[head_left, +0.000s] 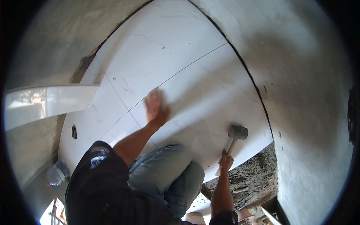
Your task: The person taps a white floor tile with a rubber mallet to level it into a bed of mortar and checks the alignment by hand.
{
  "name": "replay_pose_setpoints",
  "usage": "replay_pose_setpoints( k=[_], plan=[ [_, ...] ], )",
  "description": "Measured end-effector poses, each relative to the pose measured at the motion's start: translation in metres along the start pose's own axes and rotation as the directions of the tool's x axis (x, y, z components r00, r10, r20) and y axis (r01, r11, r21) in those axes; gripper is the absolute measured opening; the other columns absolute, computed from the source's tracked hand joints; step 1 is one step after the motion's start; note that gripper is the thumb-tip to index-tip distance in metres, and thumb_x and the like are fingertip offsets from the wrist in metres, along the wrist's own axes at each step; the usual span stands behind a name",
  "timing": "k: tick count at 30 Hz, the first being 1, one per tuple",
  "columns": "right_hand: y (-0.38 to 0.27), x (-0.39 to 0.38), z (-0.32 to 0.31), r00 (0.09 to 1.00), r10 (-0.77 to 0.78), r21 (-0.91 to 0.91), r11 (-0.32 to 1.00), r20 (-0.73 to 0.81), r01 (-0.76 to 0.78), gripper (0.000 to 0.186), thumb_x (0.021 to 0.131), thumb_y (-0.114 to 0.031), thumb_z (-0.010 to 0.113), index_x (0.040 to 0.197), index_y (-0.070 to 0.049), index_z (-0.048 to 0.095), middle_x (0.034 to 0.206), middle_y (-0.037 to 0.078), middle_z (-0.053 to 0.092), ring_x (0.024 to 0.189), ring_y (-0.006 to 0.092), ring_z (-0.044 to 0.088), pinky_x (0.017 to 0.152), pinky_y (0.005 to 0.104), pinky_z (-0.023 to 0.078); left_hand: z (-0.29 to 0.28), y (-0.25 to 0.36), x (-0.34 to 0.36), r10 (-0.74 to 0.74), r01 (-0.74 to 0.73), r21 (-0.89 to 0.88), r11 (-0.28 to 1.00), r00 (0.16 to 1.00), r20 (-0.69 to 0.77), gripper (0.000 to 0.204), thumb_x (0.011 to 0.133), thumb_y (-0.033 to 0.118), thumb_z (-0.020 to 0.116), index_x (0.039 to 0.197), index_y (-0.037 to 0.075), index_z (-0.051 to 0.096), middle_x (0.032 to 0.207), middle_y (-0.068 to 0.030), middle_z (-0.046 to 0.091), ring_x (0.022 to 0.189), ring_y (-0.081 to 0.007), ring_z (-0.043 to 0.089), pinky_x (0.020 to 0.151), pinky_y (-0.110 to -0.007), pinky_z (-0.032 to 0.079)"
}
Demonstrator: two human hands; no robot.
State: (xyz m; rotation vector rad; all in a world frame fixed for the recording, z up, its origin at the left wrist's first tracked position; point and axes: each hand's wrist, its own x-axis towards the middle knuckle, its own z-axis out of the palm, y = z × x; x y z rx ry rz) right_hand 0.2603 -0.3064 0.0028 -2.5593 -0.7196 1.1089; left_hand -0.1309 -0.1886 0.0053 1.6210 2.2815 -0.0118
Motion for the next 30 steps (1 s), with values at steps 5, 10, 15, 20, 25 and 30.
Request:
replay_pose_setpoints(
  k=[5,10,15,20,25,30],
  plan=[
    [-0.018,0.001,-0.024,0.936,0.091,0.141,0.979,0.341,-0.147,0.042,0.080,-0.038,0.073,0.063,-0.009,0.049,0.046,0.000,0.042,0.034,0.0122,0.040,0.033,0.0284,0.034,0.029,-0.119,-0.112,-0.566,0.563,-0.059,0.824,0.821,-0.073,0.076,0.091,0.038,0.046,0.150,0.006,0.009,0.157,-0.0126,0.008,0.145,-0.0316,0.003,0.113,-0.055,0.003],
    [-0.018,0.006,-0.031,0.890,0.113,0.148,0.969,0.441,-0.197,0.043,0.081,-0.038,0.072,0.060,-0.012,0.044,0.046,-0.001,0.039,0.035,0.0131,0.039,0.035,0.0296,0.035,0.041,-0.084,-0.058,-0.580,0.550,-0.186,0.814,0.781,-0.230,0.080,0.089,0.042,0.046,0.150,0.005,0.009,0.156,-0.0152,0.006,0.144,-0.0377,-0.001,0.111,-0.060,0.000],
    [-0.012,0.009,-0.026,0.885,0.114,0.161,0.965,0.452,-0.206,0.046,0.079,-0.039,0.073,0.059,-0.013,0.041,0.045,0.000,0.038,0.035,0.0137,0.039,0.035,0.0299,0.035,0.024,0.016,0.011,-0.458,0.459,-0.026,0.888,0.879,-0.132,0.084,0.088,0.044,0.044,0.147,-0.003,0.009,0.156,-0.0192,0.002,0.142,-0.0417,-0.003,0.111,-0.060,-0.003],
    [-0.013,0.011,-0.029,0.901,0.099,0.188,0.963,0.423,-0.194,0.045,0.080,-0.038,0.072,0.059,-0.013,0.041,0.046,0.000,0.039,0.034,0.0140,0.039,0.034,0.0299,0.034,0.010,0.104,0.073,-0.280,0.276,-0.058,0.960,0.955,-0.094,0.081,0.090,0.048,0.039,0.148,-0.002,0.010,0.156,-0.0173,0.001,0.142,-0.0440,-0.004,0.110,-0.063,-0.004],
    [-0.016,0.011,-0.027,0.888,0.126,0.188,0.955,0.443,-0.230,0.041,0.080,-0.034,0.072,0.059,-0.010,0.046,0.047,0.000,0.040,0.033,0.0146,0.040,0.033,0.0308,0.034,0.011,0.178,0.145,0.050,-0.066,-0.086,0.994,0.983,-0.178,0.080,0.092,0.051,0.035,0.148,-0.002,0.010,0.156,-0.0168,0.002,0.143,-0.0387,-0.004,0.109,-0.064,-0.004],
    [-0.022,0.010,-0.028,0.883,0.150,0.210,0.941,0.445,-0.266,0.042,0.079,-0.031,0.074,0.059,-0.010,0.044,0.048,0.000,0.040,0.034,0.0143,0.040,0.033,0.0309,0.033,0.009,0.234,0.207,0.211,-0.228,-0.083,0.970,0.962,-0.174,0.081,0.092,0.051,0.034,0.148,0.000,0.007,0.157,-0.0139,0.001,0.144,-0.0316,-0.005,0.112,-0.058,-0.006]
  ],
)
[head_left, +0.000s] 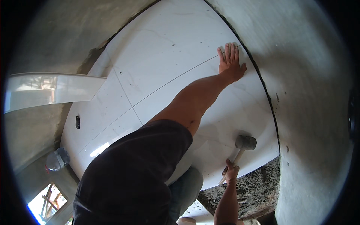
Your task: The person taps a white floor tile with a rubber mallet to level it into a bed of mortar and checks the alignment by hand.
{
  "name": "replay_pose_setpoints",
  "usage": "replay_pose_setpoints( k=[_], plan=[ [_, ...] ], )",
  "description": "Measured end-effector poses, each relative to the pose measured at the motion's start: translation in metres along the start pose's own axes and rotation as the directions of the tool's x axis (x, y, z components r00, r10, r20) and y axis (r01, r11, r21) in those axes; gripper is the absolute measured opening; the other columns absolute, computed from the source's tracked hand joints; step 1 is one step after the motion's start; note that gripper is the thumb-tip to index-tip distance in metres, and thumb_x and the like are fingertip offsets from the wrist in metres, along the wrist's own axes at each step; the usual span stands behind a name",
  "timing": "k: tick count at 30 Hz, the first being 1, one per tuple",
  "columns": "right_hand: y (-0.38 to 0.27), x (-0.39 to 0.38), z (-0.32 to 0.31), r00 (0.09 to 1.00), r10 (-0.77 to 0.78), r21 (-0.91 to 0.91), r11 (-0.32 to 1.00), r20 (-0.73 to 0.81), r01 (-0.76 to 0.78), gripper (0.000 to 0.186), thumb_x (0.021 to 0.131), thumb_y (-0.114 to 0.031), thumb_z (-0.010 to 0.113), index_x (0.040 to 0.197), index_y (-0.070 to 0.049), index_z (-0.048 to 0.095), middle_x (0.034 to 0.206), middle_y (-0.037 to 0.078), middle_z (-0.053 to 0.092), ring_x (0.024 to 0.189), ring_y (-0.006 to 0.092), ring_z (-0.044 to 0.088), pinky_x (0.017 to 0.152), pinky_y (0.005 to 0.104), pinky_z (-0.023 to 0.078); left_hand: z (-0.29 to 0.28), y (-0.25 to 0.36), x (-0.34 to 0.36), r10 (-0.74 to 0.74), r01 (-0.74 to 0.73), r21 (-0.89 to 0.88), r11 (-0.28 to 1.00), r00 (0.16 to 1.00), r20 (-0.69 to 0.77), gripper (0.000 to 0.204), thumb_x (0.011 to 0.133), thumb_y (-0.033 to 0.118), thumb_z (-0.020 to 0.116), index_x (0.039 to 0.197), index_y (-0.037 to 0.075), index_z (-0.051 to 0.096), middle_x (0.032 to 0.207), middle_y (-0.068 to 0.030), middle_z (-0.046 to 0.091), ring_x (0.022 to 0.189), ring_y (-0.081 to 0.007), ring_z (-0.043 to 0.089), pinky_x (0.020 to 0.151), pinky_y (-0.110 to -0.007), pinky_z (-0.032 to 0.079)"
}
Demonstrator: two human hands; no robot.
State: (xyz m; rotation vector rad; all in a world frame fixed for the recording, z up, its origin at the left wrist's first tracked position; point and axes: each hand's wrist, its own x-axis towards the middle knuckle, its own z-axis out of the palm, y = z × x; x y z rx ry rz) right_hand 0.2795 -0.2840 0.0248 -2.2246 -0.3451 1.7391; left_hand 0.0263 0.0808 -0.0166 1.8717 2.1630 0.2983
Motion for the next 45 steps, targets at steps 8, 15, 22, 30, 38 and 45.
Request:
replay_pose_setpoints(
  k=[8,15,22,30,38,45],
  plan=[
    [0.002,0.000,-0.003,1.000,-0.012,-0.008,1.000,-0.003,0.012,0.042,0.080,-0.031,0.074,0.059,-0.009,0.045,0.047,0.001,0.041,0.033,0.0146,0.041,0.032,0.0308,0.034,0.005,0.015,0.019,0.180,-0.181,0.020,0.983,0.982,0.049,0.077,0.092,0.050,0.034,0.148,0.003,0.013,0.157,-0.0117,0.007,0.145,-0.0302,-0.004,0.114,-0.055,-0.005],
    [0.010,0.003,0.003,0.999,-0.044,-0.025,0.999,0.007,0.045,0.041,0.079,-0.032,0.075,0.060,-0.010,0.046,0.047,0.000,0.041,0.033,0.0138,0.040,0.032,0.0303,0.034,0.000,-0.028,0.014,0.326,-0.326,-0.005,0.945,0.944,0.058,0.072,0.093,0.050,0.032,0.149,0.007,0.016,0.156,-0.0115,0.010,0.145,-0.0295,0.000,0.116,-0.049,-0.001],
    [0.019,0.009,-0.007,0.993,-0.099,-0.050,0.994,-0.061,0.096,0.042,0.082,-0.035,0.072,0.061,-0.013,0.044,0.045,-0.002,0.039,0.033,0.0111,0.037,0.032,0.0282,0.032,-0.057,-0.177,-0.146,-0.041,0.035,0.114,0.993,0.998,0.056,0.074,0.091,0.043,0.045,0.148,0.007,0.016,0.156,-0.0133,0.011,0.144,-0.0312,0.004,0.116,-0.050,0.002],
    [0.009,0.001,0.000,0.997,-0.069,-0.068,0.995,-0.028,0.067,0.047,0.082,-0.037,0.071,0.056,-0.012,0.041,0.043,0.000,0.038,0.031,0.0131,0.037,0.032,0.0292,0.033,-0.079,-0.290,-0.403,-0.575,0.562,0.174,0.808,0.817,0.032,0.078,0.093,0.048,0.039,0.149,0.004,0.007,0.157,-0.0148,0.002,0.144,-0.0352,-0.003,0.112,-0.058,-0.003],
    [0.007,-0.001,0.002,0.994,-0.095,-0.083,0.992,-0.044,0.091,0.047,0.082,-0.037,0.070,0.055,-0.012,0.041,0.042,0.001,0.038,0.032,0.0134,0.038,0.032,0.0293,0.033,-0.065,-0.277,-0.363,-0.632,0.631,0.129,0.765,0.774,-0.042,0.079,0.093,0.056,0.030,0.149,0.004,0.009,0.156,-0.0150,0.004,0.143,-0.0381,-0.004,0.110,-0.060,-0.005],
    [0.009,0.001,0.000,0.994,-0.103,-0.087,0.991,-0.038,0.099,0.046,0.082,-0.037,0.070,0.056,-0.011,0.042,0.042,0.001,0.039,0.031,0.0138,0.039,0.032,0.0291,0.034,-0.066,-0.273,-0.363,-0.502,0.498,0.195,0.845,0.864,-0.032,0.075,0.091,0.044,0.039,0.148,0.004,0.013,0.156,-0.0148,0.008,0.144,-0.0361,-0.001,0.111,-0.059,-0.002]
  ],
)
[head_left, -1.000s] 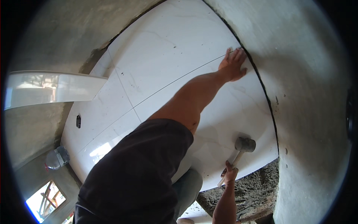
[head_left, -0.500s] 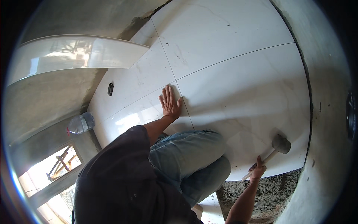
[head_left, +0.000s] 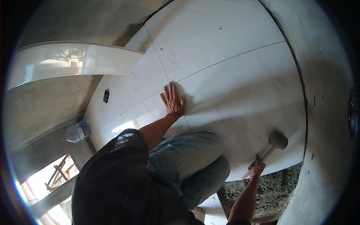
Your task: The person taps a white floor tile with a rubber mallet to level it into a bed of mortar and checks the alignment by hand.
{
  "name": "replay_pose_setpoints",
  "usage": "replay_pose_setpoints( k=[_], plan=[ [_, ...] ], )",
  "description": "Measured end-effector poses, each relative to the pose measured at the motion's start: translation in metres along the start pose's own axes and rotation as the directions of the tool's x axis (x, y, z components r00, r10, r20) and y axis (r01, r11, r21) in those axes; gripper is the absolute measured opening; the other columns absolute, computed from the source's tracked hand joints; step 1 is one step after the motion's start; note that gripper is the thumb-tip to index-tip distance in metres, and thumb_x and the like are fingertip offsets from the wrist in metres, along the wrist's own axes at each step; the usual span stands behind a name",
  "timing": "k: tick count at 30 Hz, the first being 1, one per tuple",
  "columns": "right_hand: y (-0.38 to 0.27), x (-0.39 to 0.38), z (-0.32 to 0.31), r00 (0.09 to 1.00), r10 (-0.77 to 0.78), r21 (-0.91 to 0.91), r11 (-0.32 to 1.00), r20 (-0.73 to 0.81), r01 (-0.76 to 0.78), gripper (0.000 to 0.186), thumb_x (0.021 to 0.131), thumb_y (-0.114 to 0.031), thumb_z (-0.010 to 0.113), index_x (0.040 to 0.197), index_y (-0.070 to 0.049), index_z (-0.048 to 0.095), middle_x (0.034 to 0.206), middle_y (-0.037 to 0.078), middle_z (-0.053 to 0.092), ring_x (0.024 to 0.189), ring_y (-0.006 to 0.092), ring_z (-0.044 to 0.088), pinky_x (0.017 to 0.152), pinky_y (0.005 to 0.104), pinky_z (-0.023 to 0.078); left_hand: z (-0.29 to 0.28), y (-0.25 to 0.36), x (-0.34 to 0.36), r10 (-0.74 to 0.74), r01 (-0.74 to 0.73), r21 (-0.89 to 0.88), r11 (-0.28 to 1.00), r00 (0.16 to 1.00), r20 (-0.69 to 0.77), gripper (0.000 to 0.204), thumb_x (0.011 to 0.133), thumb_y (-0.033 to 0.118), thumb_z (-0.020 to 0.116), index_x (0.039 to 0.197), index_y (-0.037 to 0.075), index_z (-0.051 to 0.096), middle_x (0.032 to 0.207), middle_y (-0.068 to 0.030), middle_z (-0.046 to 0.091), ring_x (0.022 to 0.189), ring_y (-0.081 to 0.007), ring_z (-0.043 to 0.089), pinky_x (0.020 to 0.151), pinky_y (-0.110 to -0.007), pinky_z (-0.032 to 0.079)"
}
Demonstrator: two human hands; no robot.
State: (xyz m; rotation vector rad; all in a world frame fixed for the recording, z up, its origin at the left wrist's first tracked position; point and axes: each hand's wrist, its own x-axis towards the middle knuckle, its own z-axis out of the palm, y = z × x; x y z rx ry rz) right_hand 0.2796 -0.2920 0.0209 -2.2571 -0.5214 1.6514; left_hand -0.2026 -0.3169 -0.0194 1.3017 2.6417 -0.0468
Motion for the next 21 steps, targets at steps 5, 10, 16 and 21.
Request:
replay_pose_setpoints(
  k=[5,10,16,21],
  plan=[
    [0.000,0.001,0.000,1.000,-0.014,-0.004,1.000,0.015,0.014,0.047,0.081,-0.040,0.071,0.057,-0.012,0.041,0.043,0.000,0.039,0.032,0.0136,0.039,0.032,0.0290,0.035,0.005,-0.002,0.003,0.148,-0.150,-0.026,0.988,0.987,-0.063,0.075,0.086,0.031,0.050,0.147,0.003,0.017,0.155,-0.0167,0.009,0.144,-0.0363,0.002,0.112,-0.057,0.000],
    [0.000,0.001,0.001,1.000,0.012,-0.003,1.000,0.002,-0.012,0.046,0.081,-0.040,0.070,0.057,-0.013,0.041,0.043,0.000,0.039,0.032,0.0138,0.039,0.032,0.0292,0.034,0.007,0.021,0.004,0.091,-0.096,-0.065,0.993,0.993,-0.070,0.076,0.084,0.030,0.052,0.147,0.003,0.017,0.154,-0.0230,0.008,0.143,-0.0404,0.002,0.112,-0.058,0.000],
    [0.001,-0.002,0.004,1.000,0.010,0.010,1.000,-0.009,-0.010,0.046,0.082,-0.038,0.070,0.057,-0.012,0.042,0.043,0.000,0.039,0.031,0.0140,0.038,0.032,0.0295,0.034,0.002,0.037,0.003,0.086,-0.087,-0.020,0.996,0.995,-0.049,0.079,0.085,0.033,0.052,0.147,0.002,0.013,0.153,-0.0255,0.004,0.142,-0.0435,-0.001,0.111,-0.060,-0.001],
    [-0.001,-0.004,0.004,0.999,0.019,0.011,1.000,-0.042,-0.018,0.042,0.083,-0.036,0.069,0.059,-0.011,0.044,0.044,0.000,0.039,0.031,0.0143,0.038,0.033,0.0295,0.033,0.006,0.075,0.018,0.052,-0.052,0.033,0.998,0.999,0.014,0.084,0.086,0.043,0.050,0.148,0.003,0.010,0.154,-0.0231,0.004,0.143,-0.0413,-0.001,0.110,-0.061,-0.001]
  ],
)
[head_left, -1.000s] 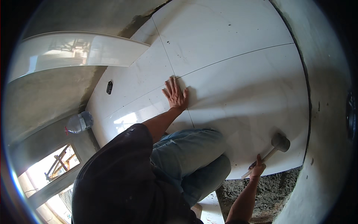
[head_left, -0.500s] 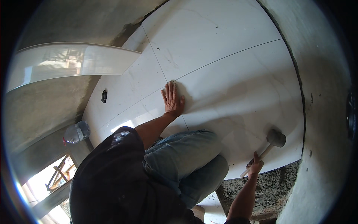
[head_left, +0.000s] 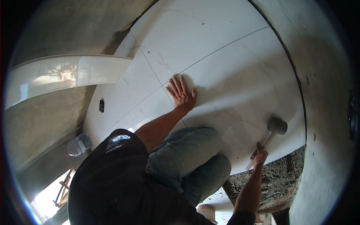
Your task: The person taps a white floor tile with a rubber mallet to level it into a bed of mortar and checks the alignment by hand.
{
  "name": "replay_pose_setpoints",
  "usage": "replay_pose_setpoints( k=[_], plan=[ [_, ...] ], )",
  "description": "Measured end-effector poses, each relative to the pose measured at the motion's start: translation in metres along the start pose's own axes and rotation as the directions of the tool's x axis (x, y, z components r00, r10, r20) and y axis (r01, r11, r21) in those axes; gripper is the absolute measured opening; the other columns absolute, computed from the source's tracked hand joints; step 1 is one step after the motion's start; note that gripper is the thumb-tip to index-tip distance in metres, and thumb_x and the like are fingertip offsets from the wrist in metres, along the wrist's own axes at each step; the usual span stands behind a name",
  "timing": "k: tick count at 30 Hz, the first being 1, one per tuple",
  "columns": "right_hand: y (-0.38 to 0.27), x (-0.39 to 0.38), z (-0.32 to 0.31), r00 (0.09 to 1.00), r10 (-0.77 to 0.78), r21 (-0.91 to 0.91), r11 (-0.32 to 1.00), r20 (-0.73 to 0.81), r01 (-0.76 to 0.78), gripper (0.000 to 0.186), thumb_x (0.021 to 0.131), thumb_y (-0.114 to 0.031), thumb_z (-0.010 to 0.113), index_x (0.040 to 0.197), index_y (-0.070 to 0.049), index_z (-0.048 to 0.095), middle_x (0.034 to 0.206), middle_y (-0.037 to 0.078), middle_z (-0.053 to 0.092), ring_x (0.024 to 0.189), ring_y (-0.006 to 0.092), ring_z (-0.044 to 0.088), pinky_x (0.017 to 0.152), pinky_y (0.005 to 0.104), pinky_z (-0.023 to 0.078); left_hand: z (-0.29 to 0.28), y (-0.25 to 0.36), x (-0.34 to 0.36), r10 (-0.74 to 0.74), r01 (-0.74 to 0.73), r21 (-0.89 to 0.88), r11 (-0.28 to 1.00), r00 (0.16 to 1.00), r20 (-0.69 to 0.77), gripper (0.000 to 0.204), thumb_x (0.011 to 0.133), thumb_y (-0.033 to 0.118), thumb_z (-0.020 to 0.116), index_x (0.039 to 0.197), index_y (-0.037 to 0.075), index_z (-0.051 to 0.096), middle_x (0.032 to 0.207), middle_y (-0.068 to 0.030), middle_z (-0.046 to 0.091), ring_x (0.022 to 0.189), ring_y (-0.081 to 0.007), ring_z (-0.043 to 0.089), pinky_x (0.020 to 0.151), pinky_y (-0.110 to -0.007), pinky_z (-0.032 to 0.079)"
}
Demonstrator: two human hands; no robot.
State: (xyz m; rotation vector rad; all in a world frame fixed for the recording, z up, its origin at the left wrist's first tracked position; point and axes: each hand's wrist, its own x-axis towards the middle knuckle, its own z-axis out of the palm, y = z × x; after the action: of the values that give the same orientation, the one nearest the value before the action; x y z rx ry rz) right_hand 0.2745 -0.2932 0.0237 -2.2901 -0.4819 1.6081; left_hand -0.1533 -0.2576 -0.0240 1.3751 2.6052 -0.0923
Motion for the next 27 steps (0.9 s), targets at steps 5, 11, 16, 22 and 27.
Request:
replay_pose_setpoints(
  k=[5,11,16,22,27],
  plan=[
    [0.008,0.008,-0.003,0.983,-0.142,-0.127,0.984,-0.119,0.127,0.044,0.077,-0.042,0.072,0.068,-0.002,0.055,0.048,0.002,0.043,0.034,0.0176,0.043,0.034,0.0314,0.035,-0.025,-0.048,0.036,0.362,-0.362,-0.007,0.932,0.930,0.060,0.082,0.089,0.050,0.043,0.150,0.006,0.009,0.156,-0.0183,0.001,0.144,-0.0345,-0.006,0.112,-0.058,-0.005],
    [-0.004,-0.009,0.001,0.979,-0.142,-0.101,0.987,-0.147,0.128,0.049,0.076,-0.049,0.069,0.059,-0.006,0.052,0.045,0.003,0.043,0.035,0.0175,0.045,0.036,0.0321,0.036,-0.036,-0.034,0.028,0.332,-0.340,0.099,0.935,0.939,0.094,0.080,0.092,0.050,0.037,0.150,0.005,0.005,0.156,-0.0162,-0.001,0.144,-0.0340,-0.009,0.113,-0.054,-0.006],
    [0.011,-0.009,0.009,0.962,-0.211,-0.145,0.972,-0.172,0.187,0.048,0.076,-0.050,0.069,0.066,-0.006,0.054,0.051,0.003,0.045,0.038,0.0172,0.046,0.037,0.0322,0.038,-0.011,-0.066,0.006,0.452,-0.450,0.059,0.891,0.892,-0.014,0.080,0.091,0.049,0.041,0.149,0.004,0.008,0.156,-0.0170,0.006,0.144,-0.0349,-0.002,0.114,-0.055,-0.001],
    [0.033,-0.007,0.011,0.926,-0.327,-0.110,0.944,-0.187,0.311,0.042,0.078,-0.044,0.068,0.074,-0.004,0.056,0.055,0.004,0.048,0.041,0.0153,0.048,0.040,0.0310,0.041,0.008,-0.166,-0.104,0.952,-0.974,0.037,0.222,0.225,0.206,0.081,0.082,0.049,0.054,0.145,0.006,0.028,0.152,-0.0212,0.016,0.140,-0.0440,0.012,0.108,-0.067,0.004],
    [0.076,-0.041,0.036,0.880,-0.411,-0.005,0.907,-0.238,0.422,0.034,0.082,-0.035,0.064,0.081,-0.002,0.057,0.060,0.004,0.053,0.044,0.0131,0.051,0.042,0.0283,0.043,-0.004,-0.122,-0.121,0.869,-0.919,-0.179,-0.350,-0.390,0.304,0.076,0.085,0.051,0.051,0.146,0.012,0.027,0.155,-0.0089,0.018,0.143,-0.0310,0.014,0.110,-0.064,0.003]
  ],
)
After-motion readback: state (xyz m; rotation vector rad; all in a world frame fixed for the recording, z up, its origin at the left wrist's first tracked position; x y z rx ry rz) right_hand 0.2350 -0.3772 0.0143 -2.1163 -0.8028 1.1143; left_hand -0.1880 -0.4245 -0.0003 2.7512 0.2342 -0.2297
